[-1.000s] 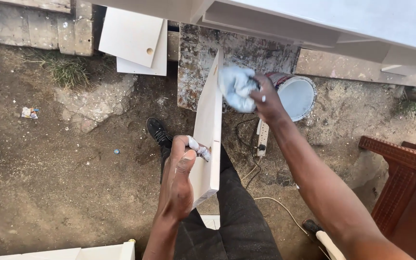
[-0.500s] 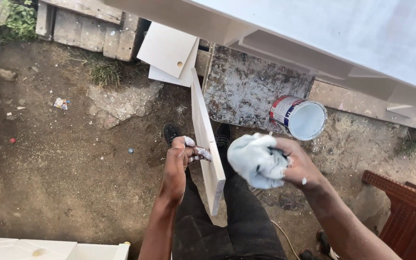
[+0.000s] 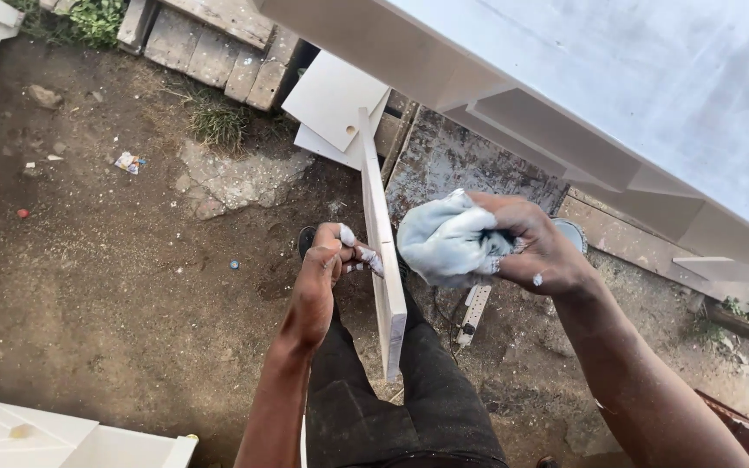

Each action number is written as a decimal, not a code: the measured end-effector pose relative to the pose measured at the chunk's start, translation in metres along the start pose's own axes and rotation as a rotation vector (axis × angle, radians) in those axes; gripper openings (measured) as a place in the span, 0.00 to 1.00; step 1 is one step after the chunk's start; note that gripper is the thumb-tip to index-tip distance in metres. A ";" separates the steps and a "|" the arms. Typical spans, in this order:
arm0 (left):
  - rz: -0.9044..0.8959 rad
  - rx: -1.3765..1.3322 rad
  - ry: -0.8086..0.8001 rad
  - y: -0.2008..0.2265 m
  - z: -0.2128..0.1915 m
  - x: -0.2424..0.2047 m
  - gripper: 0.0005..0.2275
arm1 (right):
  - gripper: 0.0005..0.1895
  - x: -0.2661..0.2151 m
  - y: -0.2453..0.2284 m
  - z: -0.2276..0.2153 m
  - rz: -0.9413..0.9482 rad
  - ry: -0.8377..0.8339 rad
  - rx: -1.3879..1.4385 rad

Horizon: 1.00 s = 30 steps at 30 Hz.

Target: Wiping down white cabinet panels with a cloth to remove dust or excess material.

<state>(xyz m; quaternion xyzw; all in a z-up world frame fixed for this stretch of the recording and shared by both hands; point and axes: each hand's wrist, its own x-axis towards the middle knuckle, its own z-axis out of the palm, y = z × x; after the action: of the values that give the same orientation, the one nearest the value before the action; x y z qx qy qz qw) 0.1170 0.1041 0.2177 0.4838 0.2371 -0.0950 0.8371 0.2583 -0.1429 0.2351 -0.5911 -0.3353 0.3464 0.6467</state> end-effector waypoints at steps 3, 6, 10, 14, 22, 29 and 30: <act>-0.003 0.086 -0.066 0.023 -0.001 -0.005 0.17 | 0.15 -0.003 0.009 0.003 -0.037 -0.048 0.029; -0.020 0.055 -0.084 0.025 -0.012 -0.006 0.19 | 0.11 -0.007 0.003 0.025 0.029 -0.081 -0.068; -0.039 0.056 -0.079 0.028 -0.027 -0.010 0.21 | 0.09 0.008 -0.042 0.068 0.062 -0.058 -0.263; -0.102 0.170 -0.058 0.035 -0.049 -0.032 0.20 | 0.05 -0.010 -0.047 0.105 0.051 -0.140 -0.425; -0.211 0.055 -0.040 0.081 -0.079 -0.102 0.14 | 0.08 0.025 -0.045 0.146 -0.024 -0.060 -0.396; -0.380 0.061 -0.302 0.129 -0.123 -0.143 0.30 | 0.19 0.065 0.115 0.095 0.459 0.143 -0.435; -0.386 0.066 -0.310 0.108 -0.176 -0.151 0.30 | 0.19 0.077 0.129 0.094 0.462 0.153 -0.433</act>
<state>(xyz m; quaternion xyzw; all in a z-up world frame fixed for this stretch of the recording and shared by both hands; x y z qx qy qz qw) -0.0260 0.2994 0.3009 0.4362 0.1905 -0.3342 0.8135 0.2135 -0.0202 0.1157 -0.7997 -0.2083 0.3592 0.4337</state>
